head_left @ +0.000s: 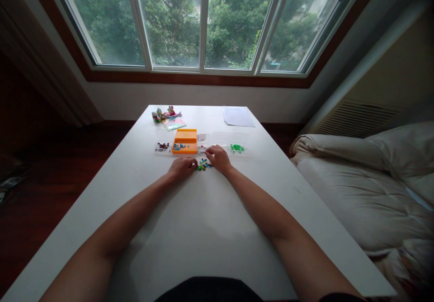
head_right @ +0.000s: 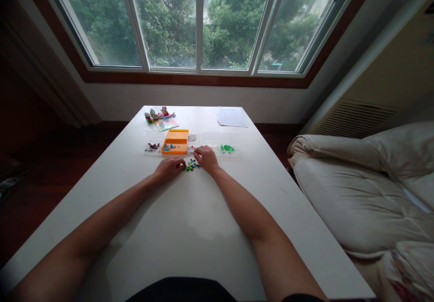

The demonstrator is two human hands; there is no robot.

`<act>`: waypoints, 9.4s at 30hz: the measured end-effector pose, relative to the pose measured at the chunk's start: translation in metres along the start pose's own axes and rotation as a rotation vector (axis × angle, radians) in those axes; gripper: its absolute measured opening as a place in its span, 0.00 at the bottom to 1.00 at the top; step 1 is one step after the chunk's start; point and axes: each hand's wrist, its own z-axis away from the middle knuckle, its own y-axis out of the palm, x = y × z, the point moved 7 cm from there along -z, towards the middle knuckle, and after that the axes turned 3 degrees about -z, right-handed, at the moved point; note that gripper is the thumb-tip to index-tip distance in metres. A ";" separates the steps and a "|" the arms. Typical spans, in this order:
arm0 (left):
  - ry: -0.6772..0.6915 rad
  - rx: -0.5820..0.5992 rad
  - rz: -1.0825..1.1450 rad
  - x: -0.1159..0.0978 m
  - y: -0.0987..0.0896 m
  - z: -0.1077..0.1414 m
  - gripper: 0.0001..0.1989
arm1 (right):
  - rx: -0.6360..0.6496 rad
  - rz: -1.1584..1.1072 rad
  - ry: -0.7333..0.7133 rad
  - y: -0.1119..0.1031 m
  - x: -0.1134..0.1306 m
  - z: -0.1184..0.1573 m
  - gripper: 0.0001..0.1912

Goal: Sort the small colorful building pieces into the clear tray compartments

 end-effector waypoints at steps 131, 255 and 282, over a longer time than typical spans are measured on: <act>-0.003 -0.050 0.073 0.057 -0.005 0.000 0.14 | 0.232 0.100 0.021 0.029 0.007 -0.002 0.08; 0.111 -0.011 0.022 0.029 -0.007 0.001 0.12 | -0.500 0.124 0.471 -0.079 -0.095 0.009 0.07; -0.098 -0.311 0.579 0.039 -0.020 -0.005 0.10 | 0.044 -0.127 -0.044 0.005 0.036 -0.002 0.08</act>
